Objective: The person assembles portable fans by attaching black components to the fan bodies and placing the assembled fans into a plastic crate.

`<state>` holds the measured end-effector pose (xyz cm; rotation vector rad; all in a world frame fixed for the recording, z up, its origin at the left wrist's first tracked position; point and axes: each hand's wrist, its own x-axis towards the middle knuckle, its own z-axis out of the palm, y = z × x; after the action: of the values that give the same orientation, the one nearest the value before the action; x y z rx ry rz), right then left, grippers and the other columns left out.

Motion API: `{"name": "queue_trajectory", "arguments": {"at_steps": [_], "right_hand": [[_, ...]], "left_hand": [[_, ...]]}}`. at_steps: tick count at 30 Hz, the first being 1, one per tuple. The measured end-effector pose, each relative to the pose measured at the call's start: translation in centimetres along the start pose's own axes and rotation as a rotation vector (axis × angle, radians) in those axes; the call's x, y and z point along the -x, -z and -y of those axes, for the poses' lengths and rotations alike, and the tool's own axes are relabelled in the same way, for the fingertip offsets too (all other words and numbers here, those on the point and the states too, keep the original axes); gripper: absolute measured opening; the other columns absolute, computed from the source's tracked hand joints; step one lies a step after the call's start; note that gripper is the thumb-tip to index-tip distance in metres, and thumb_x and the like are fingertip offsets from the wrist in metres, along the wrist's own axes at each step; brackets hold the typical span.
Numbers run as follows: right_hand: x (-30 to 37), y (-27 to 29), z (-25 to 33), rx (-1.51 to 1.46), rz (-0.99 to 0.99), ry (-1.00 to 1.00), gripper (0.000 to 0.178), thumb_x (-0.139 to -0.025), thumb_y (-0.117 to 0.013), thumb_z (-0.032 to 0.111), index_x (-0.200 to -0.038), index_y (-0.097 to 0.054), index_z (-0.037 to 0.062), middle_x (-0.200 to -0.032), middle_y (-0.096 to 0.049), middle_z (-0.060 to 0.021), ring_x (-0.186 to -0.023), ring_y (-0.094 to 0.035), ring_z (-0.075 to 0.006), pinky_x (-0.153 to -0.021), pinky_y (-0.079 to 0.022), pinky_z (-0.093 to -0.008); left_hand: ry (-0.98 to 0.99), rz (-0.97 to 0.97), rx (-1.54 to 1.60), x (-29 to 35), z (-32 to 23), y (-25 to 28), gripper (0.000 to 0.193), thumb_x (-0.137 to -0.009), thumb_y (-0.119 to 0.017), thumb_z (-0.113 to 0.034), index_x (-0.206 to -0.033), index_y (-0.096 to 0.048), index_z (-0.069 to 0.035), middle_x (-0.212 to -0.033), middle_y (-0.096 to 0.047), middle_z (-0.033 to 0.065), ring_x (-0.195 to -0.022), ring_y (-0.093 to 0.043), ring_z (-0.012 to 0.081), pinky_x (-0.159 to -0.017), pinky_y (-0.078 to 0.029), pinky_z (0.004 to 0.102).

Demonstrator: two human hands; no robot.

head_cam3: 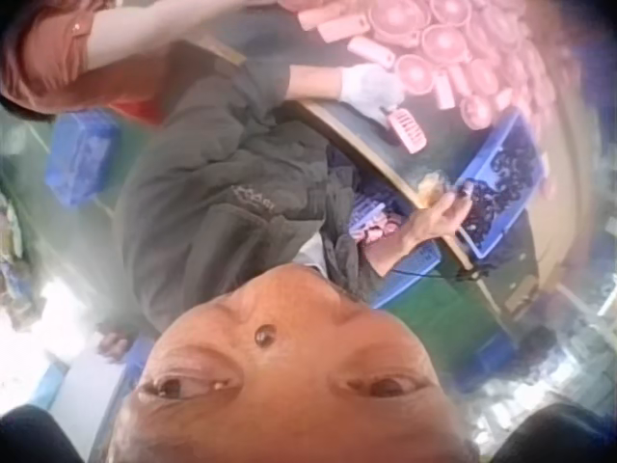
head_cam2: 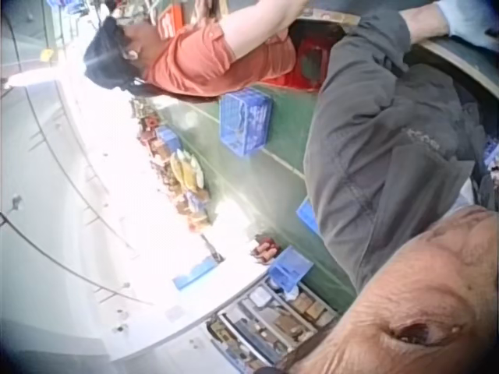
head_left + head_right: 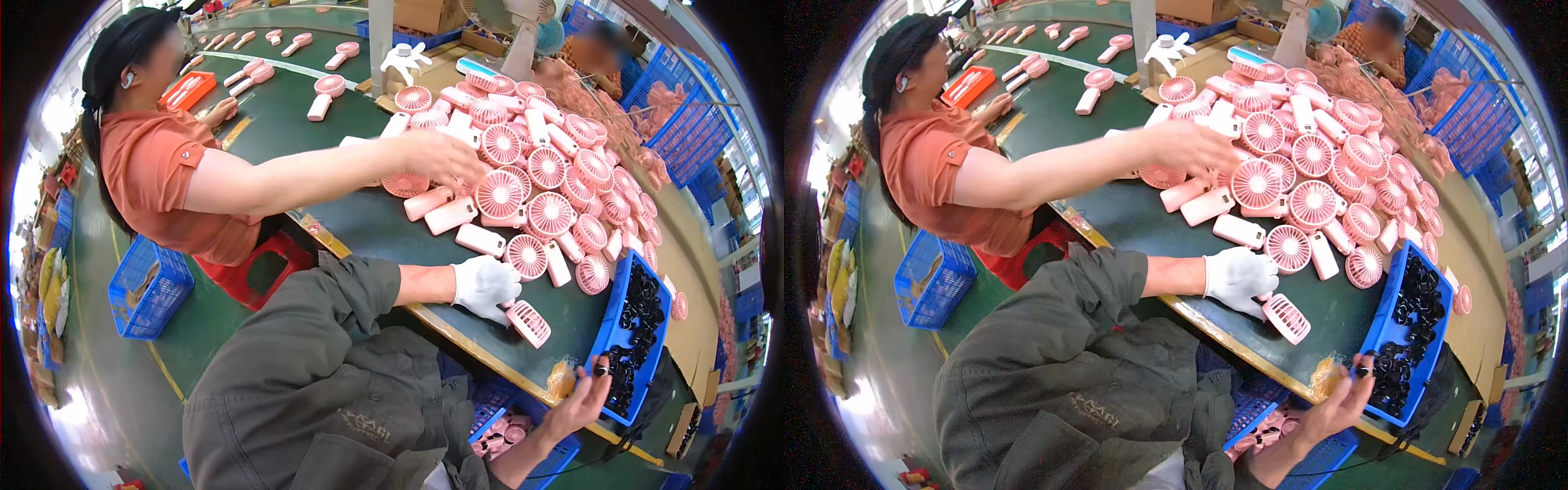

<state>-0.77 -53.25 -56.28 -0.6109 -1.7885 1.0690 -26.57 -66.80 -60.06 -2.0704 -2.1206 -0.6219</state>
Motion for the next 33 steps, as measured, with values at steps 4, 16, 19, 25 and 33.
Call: {"name": "queue_trajectory", "arguments": {"at_steps": [4, 16, 19, 25, 33], "right_hand": [[3.7, -1.8, 1.0, -0.090, -0.037, -0.038, 0.039, -0.094, -0.047, -0.001, -0.131, -0.045, -0.0116, -0.133, -0.052, -0.0208, -0.119, -0.056, -0.0274, -0.091, -0.049, -0.0354], [3.8, -6.0, 2.9, -0.501, -0.107, -0.072, 0.024, -0.087, -0.059, -0.007, -0.110, -0.058, -0.0101, -0.108, -0.062, -0.0176, -0.088, -0.066, -0.0236, -0.068, -0.059, -0.0294], [3.3, -7.0, 3.7, -0.516, 0.032, -0.168, 0.022, -0.087, -0.060, -0.007, -0.108, -0.057, -0.0099, -0.111, -0.054, -0.0148, -0.087, -0.067, -0.0257, -0.064, -0.062, -0.0303], [3.1, -8.8, 4.5, -0.822, 0.238, -0.367, 0.018, -0.087, -0.063, -0.005, -0.105, -0.060, -0.0098, -0.104, -0.054, -0.0125, -0.084, -0.068, -0.0256, -0.061, -0.061, -0.0290], [4.3, -10.5, 2.2, -0.807, 0.171, -0.438, 0.021, -0.096, -0.057, 0.010, -0.087, -0.062, -0.0081, -0.087, -0.056, -0.0085, -0.062, -0.057, -0.0131, -0.046, -0.046, -0.0219]], "left_hand": [[0.032, 0.020, 0.034, -0.4, -1.0, 0.3, 0.047, -0.072, -0.067, -0.056, -0.063, -0.062, -0.010, -0.068, -0.061, 0.0094, -0.066, -0.062, 0.0266, -0.054, -0.050, 0.0397], [0.794, -0.368, 1.412, 1.6, -3.0, -0.1, 0.033, -0.091, -0.061, -0.032, -0.083, -0.065, 0.000, -0.074, -0.066, 0.0075, -0.062, -0.063, 0.0161, -0.056, -0.048, 0.0318], [0.707, -0.451, 1.688, 1.5, -4.7, 0.2, 0.035, -0.092, -0.061, -0.030, -0.104, -0.063, 0.003, -0.089, -0.066, 0.0074, -0.076, -0.063, 0.0135, -0.070, -0.050, 0.0286], [0.508, -0.479, 1.289, 1.9, -6.5, 2.4, 0.032, -0.085, -0.066, -0.025, -0.098, -0.064, 0.004, -0.084, -0.068, 0.0092, -0.074, -0.063, 0.0096, -0.063, -0.051, 0.0252], [0.623, -0.206, 0.866, 1.6, -7.3, 3.7, 0.033, -0.076, -0.070, -0.033, -0.080, -0.067, 0.000, -0.068, -0.064, 0.0158, -0.059, -0.065, 0.0222, -0.057, -0.050, 0.0330]]}}
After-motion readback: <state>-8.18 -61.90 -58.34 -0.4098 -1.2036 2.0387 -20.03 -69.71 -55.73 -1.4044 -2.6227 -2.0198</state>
